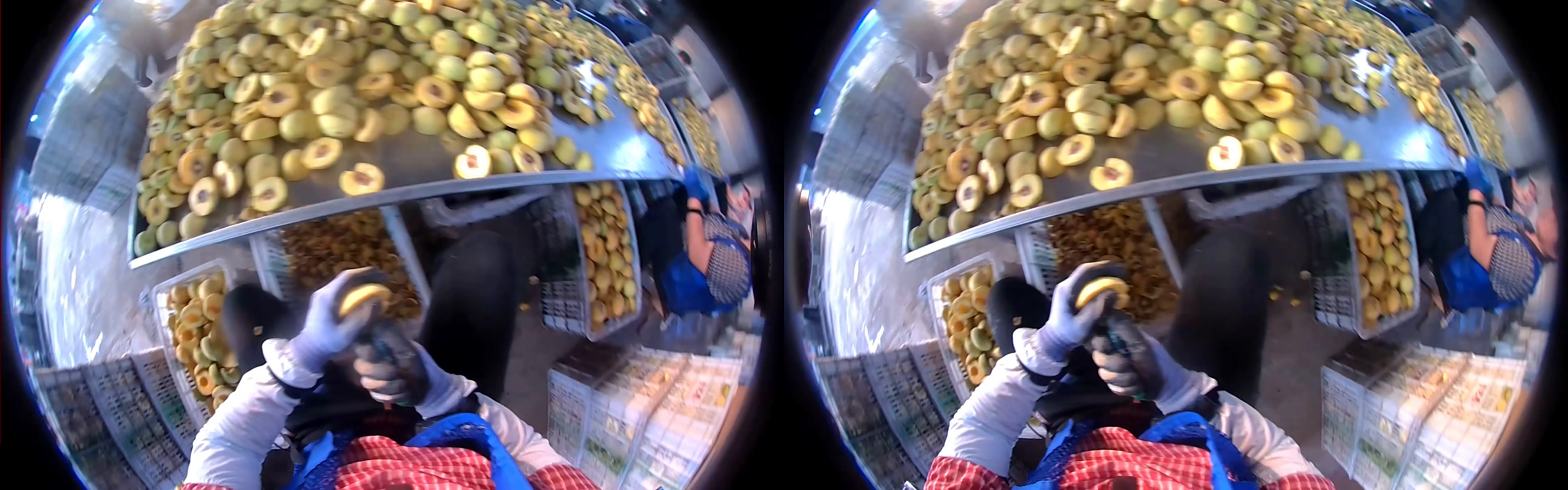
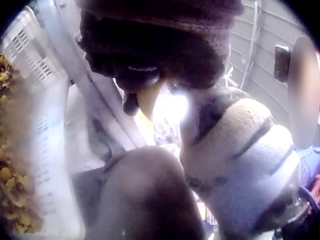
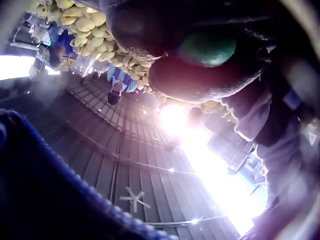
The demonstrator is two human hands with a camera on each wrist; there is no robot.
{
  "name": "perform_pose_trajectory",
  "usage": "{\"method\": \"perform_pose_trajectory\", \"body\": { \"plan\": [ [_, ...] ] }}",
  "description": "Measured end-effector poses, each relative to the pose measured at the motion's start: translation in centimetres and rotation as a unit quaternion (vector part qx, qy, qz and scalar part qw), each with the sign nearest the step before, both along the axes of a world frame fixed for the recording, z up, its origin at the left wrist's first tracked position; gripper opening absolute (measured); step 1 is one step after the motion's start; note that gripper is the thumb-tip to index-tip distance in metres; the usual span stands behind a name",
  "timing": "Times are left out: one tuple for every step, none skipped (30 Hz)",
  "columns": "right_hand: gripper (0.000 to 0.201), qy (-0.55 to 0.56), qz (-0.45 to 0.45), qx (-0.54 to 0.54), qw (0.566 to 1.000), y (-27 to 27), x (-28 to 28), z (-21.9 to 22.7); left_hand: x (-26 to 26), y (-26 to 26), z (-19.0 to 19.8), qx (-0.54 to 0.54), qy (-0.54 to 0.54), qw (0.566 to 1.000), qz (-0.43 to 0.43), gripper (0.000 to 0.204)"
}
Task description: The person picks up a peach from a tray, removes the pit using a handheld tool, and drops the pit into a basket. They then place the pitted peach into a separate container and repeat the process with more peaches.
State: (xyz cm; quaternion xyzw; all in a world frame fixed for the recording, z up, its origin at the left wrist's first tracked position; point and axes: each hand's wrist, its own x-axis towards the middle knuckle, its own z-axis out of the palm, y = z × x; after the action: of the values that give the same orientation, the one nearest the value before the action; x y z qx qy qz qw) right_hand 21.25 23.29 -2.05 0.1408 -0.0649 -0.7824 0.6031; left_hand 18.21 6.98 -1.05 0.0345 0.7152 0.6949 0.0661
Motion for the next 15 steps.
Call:
{"method": "perform_pose_trajectory", "body": {
  "plan": [
    [0.045,0.045,0.002,0.07,0.997,0.2,0.0,0.5,0.5,0.5,-0.4,0.011,-0.012,0.999,0.032,0.037],
    [0.044,0.092,0.01,0.134,0.987,0.1,-0.2,1.2,1.0,0.8,-0.7,0.015,-0.022,0.997,0.07,0.038],
    [0.044,0.144,0.02,0.208,0.967,0.0,-0.2,1.7,1.4,1.0,-0.6,0.066,-0.064,0.992,0.087,0.04],
    [0.044,0.128,0.025,0.209,0.969,0.0,0.1,1.3,2.1,1.0,-1.9,0.099,-0.095,0.985,0.101,0.041],
    [0.044,0.11,0.033,0.208,0.971,0.0,0.7,0.5,2.6,1.0,-3.0,0.116,-0.111,0.981,0.104,0.04],
    [0.043,0.093,0.045,0.205,0.973,-0.2,1.3,0.1,3.0,1.1,-3.1,0.132,-0.125,0.977,0.112,0.039],
    [0.043,0.067,0.048,0.198,0.977,-0.1,1.4,0.4,3.4,1.0,-3.0,0.109,-0.107,0.982,0.107,0.037],
    [0.045,0.053,0.058,0.126,0.989,-0.1,1.7,-0.3,3.7,0.8,-2.6,0.092,-0.069,0.989,0.097,0.034],
    [0.045,0.004,0.052,0.035,0.998,-0.2,2.1,-0.8,3.5,0.2,-2.4,0.018,0.025,0.998,0.061,0.034],
    [0.046,-0.046,0.044,-0.056,0.996,-0.6,2.5,-1.1,2.9,-0.7,-2.0,-0.061,0.116,0.991,0.021,0.034],
    [0.045,-0.101,0.039,-0.128,0.986,-1.0,2.5,-0.4,2.4,-1.4,-1.1,-0.112,0.156,0.981,0.0,0.035],
    [0.043,-0.094,0.024,-0.215,0.972,-1.5,2.4,-0.4,2.0,-1.8,-0.2,-0.161,0.198,0.967,-0.022,0.035],
    [0.043,-0.091,0.027,-0.16,0.983,-1.4,2.4,-0.2,2.1,-1.8,-0.1,-0.142,0.196,0.97,-0.013,0.036],
    [0.043,-0.087,0.028,-0.101,0.991,-1.3,2.5,0.1,2.8,-1.4,0.2,0.008,0.021,1.0,0.013,0.038],
    [0.045,-0.11,0.029,-0.187,0.976,-2.0,2.4,0.2,3.7,-0.5,1.1,0.151,-0.066,0.984,0.064,0.04]
  ]
}}
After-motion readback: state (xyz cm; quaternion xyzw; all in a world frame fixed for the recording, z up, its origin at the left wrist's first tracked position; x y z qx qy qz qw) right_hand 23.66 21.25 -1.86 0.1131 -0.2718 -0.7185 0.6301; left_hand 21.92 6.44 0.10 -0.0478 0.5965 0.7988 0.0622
